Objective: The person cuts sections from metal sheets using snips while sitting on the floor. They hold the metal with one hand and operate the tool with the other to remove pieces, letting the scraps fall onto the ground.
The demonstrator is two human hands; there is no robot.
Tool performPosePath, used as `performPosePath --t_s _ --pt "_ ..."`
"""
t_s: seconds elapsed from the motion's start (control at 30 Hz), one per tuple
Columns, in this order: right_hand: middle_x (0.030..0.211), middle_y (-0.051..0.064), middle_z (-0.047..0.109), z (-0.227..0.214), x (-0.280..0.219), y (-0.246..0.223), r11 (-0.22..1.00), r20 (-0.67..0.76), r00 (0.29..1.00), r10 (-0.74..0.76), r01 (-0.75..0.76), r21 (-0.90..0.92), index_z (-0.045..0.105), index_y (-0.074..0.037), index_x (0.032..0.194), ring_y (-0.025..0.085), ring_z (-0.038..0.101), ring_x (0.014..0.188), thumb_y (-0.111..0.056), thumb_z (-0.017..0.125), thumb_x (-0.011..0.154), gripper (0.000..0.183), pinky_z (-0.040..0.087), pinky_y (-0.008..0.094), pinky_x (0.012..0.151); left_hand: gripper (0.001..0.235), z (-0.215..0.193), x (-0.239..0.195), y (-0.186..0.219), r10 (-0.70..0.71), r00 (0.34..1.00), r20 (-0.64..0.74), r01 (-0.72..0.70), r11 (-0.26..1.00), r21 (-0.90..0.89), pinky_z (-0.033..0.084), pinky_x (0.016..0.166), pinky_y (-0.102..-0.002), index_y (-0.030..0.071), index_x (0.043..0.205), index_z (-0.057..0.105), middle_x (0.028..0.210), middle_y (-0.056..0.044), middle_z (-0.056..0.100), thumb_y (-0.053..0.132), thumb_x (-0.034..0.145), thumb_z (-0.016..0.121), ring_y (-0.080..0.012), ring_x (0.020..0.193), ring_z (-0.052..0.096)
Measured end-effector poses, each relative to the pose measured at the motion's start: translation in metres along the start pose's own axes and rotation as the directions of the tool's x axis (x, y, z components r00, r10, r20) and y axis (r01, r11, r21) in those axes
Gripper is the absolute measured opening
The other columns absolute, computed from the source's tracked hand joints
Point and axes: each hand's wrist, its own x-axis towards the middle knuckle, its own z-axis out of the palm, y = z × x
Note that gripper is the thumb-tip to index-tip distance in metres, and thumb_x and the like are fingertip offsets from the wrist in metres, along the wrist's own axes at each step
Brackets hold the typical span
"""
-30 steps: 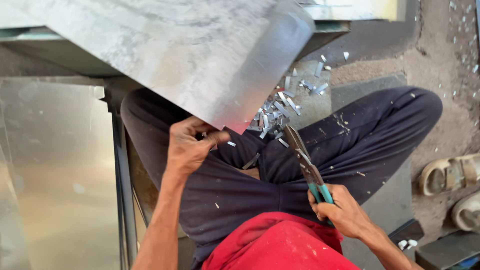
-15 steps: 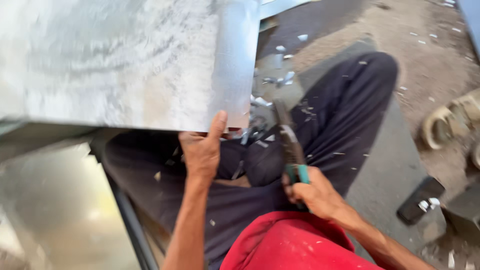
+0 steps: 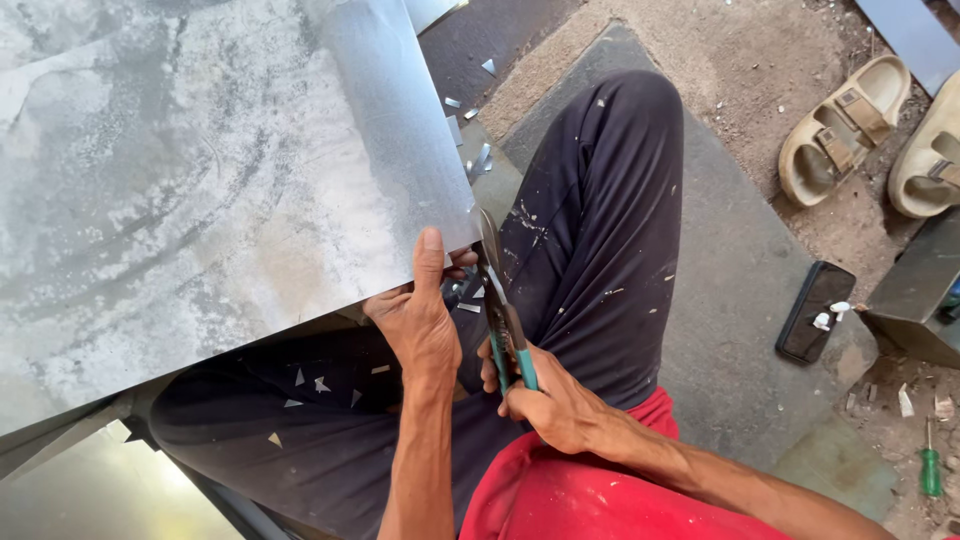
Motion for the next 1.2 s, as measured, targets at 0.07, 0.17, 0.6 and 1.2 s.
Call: performPosePath --t_s 0.07,0.17,0.6,1.2 --pt "0.097 0.006 0.058 0.001 0.003 0.004 1.0 -0.009 1.0 -0.024 0.024 0.013 0.053 -0.004 0.119 0.013 0.059 0.083 -0.005 0.049 0.073 0.047 0.054 0.03 0.068 0.02 0.0 0.001 -0.002 -0.014 1.0 -0.012 0.014 1.0 -0.004 0.057 0.061 -0.028 -0.007 0.099 0.073 0.084 -0.011 0.073 0.012 0.095 0.075 -0.0208 0.068 0.074" --pt "0.084 0.006 0.057 0.001 0.009 0.012 0.998 -0.058 0.996 -0.066 0.065 -0.015 0.056 -0.002 0.101 0.015 0.056 0.072 -0.002 0.05 0.07 0.032 0.046 0.032 0.058 0.021 0.0 0.002 -0.002 -0.028 0.999 -0.019 0.029 0.999 0.014 0.056 0.062 -0.028 -0.009 0.102 0.073 0.084 -0.014 0.074 0.011 0.097 0.074 -0.0217 0.069 0.074" --pt "0.071 0.025 0.065 -0.05 -0.038 -0.027 0.439 -0.158 0.987 -0.033 -0.128 -0.889 0.059 0.001 0.086 0.046 0.062 0.076 -0.013 0.057 0.072 0.019 0.047 0.053 0.073 0.022 -0.026 -0.031 -0.003 0.102 0.911 -0.399 -0.168 0.977 -0.134 0.047 0.052 -0.025 -0.006 0.106 0.07 0.089 -0.007 0.07 0.009 0.092 0.079 -0.012 0.063 0.06" --pt "0.062 0.007 0.067 -0.057 -0.028 0.007 0.798 -0.117 0.975 -0.191 0.085 -0.597 0.067 0.0 0.086 0.017 0.064 0.055 -0.013 0.055 0.068 0.025 0.055 0.032 0.056 0.026 -0.043 -0.045 -0.023 -0.017 0.992 -0.123 -0.015 0.968 -0.25 0.056 0.067 -0.03 -0.009 0.11 0.067 0.089 -0.011 0.075 -0.003 0.087 0.077 -0.0175 0.071 0.069"
